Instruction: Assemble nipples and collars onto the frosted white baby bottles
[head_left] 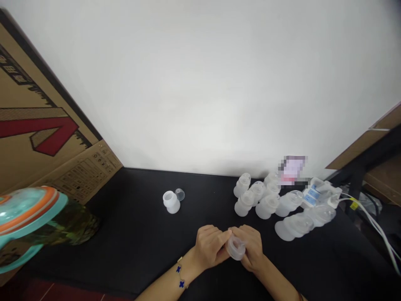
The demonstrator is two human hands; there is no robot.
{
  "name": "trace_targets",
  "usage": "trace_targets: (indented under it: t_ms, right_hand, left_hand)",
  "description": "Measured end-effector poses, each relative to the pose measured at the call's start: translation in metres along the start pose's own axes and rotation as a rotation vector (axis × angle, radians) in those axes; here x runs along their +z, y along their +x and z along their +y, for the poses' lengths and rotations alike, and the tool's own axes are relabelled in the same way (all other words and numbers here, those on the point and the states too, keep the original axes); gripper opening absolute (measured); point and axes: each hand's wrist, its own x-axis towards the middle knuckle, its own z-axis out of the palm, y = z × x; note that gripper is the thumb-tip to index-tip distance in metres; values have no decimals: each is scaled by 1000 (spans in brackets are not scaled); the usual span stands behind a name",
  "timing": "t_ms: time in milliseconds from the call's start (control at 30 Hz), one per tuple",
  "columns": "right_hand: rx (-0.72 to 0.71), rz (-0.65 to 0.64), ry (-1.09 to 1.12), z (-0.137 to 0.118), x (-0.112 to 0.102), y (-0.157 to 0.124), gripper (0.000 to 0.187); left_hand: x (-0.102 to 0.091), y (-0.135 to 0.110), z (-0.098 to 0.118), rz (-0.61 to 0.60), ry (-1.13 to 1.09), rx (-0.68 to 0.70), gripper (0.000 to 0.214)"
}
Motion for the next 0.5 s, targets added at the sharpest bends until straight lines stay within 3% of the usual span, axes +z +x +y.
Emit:
trace_targets:
  t_ms: [267, 500]
  right_hand:
    - [48, 29, 53, 0, 3, -1, 33]
    - [148, -40, 100, 0, 5, -4, 40]
  left_hand:
    - [2, -2, 0, 8, 42, 24, 22]
    - [3, 1, 4, 18, 28, -111, 14]
